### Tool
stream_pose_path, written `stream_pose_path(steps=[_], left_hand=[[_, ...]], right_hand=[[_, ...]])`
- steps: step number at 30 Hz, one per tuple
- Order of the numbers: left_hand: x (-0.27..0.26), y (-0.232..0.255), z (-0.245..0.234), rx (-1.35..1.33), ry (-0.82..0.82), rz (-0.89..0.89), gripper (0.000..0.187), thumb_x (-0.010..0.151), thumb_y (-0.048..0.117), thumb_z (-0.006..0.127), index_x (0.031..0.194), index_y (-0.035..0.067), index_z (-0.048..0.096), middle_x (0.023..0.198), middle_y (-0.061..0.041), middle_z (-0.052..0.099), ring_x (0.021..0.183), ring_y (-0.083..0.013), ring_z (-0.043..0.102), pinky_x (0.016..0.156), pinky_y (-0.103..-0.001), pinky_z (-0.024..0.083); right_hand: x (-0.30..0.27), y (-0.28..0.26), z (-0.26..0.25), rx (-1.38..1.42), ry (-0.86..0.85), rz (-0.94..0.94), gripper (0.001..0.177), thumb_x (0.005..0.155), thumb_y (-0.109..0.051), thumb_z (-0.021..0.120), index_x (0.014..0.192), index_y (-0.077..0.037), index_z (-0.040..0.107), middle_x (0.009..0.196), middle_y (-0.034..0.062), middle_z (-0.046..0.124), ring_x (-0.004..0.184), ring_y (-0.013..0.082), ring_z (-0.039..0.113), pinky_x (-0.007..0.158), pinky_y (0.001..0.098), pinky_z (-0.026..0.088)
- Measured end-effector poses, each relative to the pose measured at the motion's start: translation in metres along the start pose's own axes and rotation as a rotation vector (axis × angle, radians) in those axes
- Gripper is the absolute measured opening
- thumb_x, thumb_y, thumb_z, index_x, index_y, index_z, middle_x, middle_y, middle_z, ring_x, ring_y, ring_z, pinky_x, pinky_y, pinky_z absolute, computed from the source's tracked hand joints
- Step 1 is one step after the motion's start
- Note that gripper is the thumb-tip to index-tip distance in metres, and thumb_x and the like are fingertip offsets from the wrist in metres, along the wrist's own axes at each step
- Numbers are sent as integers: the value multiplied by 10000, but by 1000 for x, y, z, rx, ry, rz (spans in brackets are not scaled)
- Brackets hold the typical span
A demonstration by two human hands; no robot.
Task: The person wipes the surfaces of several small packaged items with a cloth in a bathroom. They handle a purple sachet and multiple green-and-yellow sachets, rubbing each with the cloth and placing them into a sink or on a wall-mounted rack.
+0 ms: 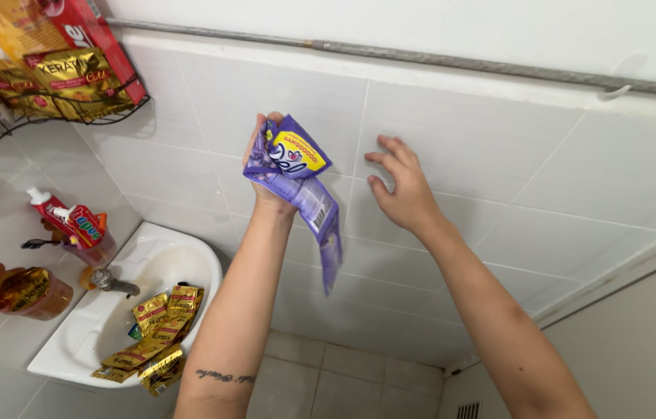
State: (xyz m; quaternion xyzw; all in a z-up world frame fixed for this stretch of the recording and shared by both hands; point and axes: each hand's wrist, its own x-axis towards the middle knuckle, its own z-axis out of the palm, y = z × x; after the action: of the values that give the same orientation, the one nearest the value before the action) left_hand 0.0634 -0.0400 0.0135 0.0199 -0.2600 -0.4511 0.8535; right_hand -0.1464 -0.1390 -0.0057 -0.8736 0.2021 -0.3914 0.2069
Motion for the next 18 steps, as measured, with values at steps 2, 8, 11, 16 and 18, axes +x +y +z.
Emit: stream_pose_path(steps=[2,8,11,16,18], left_hand=[[-5,-2,-10,33,53,2,288,1066,321,553,1044,59,670,854,-56,690,762,-162,681,665,-294,559],[-20,-3,-32,53,95,-21,280,1070,334,560,1038,78,668,837,-48,678,744,-151,671,641,-284,545],[-29,-2,-42,46,104,-39,279,1086,333,562,1041,78,666,846,-47,676,751,-148,668,643,-280,542],[-43,-2,-56,23,145,-63,276,1073,336,558,1043,84,667,865,-47,679,781,-148,673,674,-283,552],[-51,-5,-60,27,216,-78,275,1059,332,552,1046,82,665,874,-47,683,791,-151,676,690,-291,560]], right_hand=[[-8,-4,9,53,8,-36,345,907,-65,702,1249,-98,673,1533,118,516,1466,352,414,1182,446,386],[-24,-31,27,189,-11,-74,392,932,-59,695,1319,-95,644,1480,97,583,1358,300,555,1069,398,491],[-33,-45,34,320,7,-62,456,948,-44,694,1390,-92,592,1472,98,586,1330,266,593,1016,369,536],[-40,-58,47,387,83,-145,554,936,-22,752,1445,-96,547,1462,98,584,1335,245,599,1009,350,577],[-44,-62,51,385,94,-168,574,917,-13,765,1444,-96,553,1475,99,579,1341,244,596,1011,338,584]])
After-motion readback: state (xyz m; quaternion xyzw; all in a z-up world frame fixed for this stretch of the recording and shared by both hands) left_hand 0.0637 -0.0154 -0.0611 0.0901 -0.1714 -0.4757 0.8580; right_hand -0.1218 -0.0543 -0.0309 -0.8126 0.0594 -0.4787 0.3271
